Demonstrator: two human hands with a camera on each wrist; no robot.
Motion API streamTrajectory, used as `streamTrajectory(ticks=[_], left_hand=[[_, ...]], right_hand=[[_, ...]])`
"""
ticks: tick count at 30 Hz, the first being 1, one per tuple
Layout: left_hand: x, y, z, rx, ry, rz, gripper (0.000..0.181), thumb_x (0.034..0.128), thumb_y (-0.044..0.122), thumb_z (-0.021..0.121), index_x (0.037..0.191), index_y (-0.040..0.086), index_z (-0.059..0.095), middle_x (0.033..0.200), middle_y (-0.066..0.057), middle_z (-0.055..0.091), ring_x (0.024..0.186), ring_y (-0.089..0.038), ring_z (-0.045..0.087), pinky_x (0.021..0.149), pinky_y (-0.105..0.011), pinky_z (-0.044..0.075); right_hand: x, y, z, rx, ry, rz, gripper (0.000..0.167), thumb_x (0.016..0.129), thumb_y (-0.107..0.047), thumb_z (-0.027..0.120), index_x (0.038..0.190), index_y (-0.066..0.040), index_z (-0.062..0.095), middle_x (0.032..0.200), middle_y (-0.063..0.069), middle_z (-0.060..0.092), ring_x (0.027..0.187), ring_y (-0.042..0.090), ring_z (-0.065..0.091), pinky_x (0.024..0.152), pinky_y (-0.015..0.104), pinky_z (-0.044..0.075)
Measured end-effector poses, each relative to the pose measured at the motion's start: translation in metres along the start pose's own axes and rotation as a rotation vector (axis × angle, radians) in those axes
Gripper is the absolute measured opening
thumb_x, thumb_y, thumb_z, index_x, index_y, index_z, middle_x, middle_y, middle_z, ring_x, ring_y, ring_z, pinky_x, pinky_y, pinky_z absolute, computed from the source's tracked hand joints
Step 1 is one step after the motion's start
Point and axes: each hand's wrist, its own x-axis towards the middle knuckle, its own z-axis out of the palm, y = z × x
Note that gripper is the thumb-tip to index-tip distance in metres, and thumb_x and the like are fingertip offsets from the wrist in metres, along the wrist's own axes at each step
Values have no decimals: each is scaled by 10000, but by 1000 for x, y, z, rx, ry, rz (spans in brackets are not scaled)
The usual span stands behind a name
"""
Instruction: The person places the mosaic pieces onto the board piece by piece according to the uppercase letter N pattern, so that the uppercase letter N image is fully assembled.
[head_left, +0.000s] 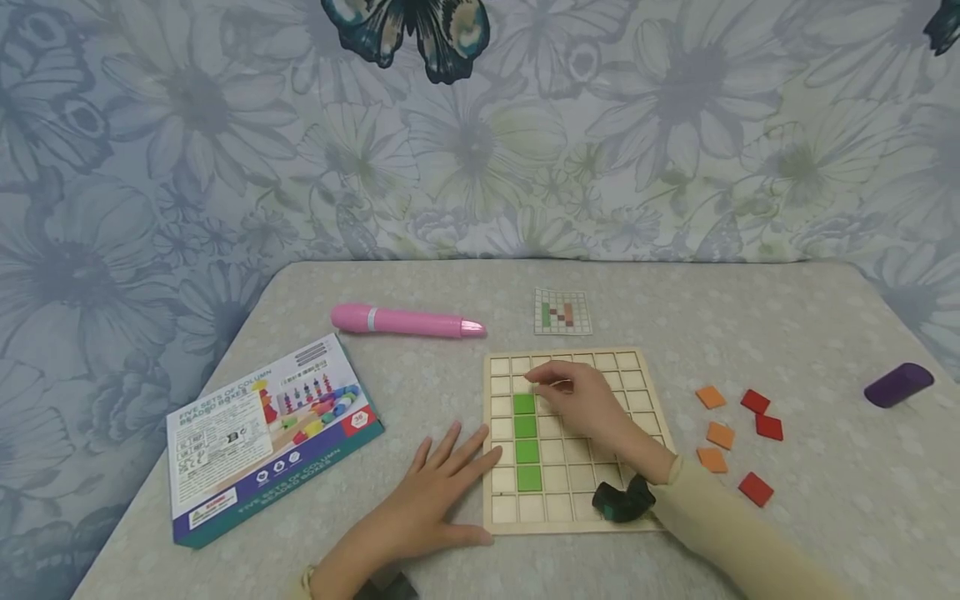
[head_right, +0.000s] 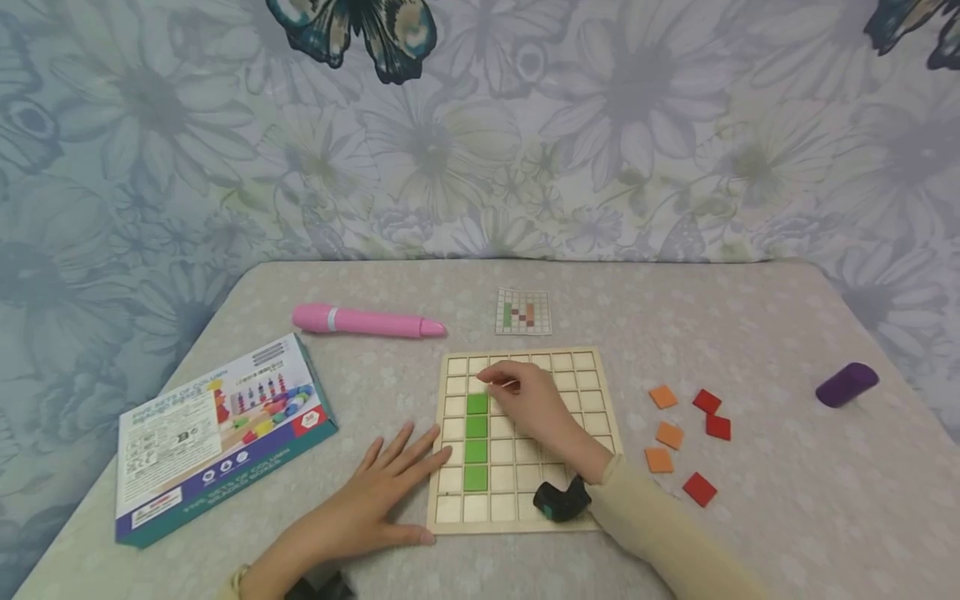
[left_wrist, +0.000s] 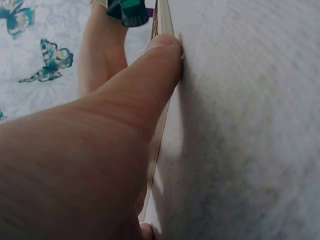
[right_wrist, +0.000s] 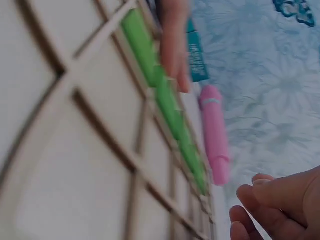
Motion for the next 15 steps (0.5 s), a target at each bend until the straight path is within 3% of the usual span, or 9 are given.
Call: streamTrajectory(ticks=[6,11,15], left_hand=[[1,1,4,-20,10,22,893,783,629,594,1500,231,241,1557,1,68,1391,-306,-44,1033,-593,9],[2,0,5,-18,-5,17,897,784,652,570,1504,248,220,1558,18,47,1391,-288,-62,1038,-581,-4],[1,-2,3,0,6,6,896,784,660,562,1505,257,212,1558,34,40,1392,-269,-72,1042,-573,-10]], right_hand=[[-28,6,-58,2,50,-102,181,910,-42,602,1074,-19,676,1067,62,653,960,150,590,793,257,477],[-72,21,-111,-13,131,-12,204,933,-93,584,1098,8,649,1066,85,651,956,67,583,770,178,464],[-105,41,-143,-34,172,91,251,946,-123,569,1146,19,617,1061,24,659,936,37,596,725,173,480]])
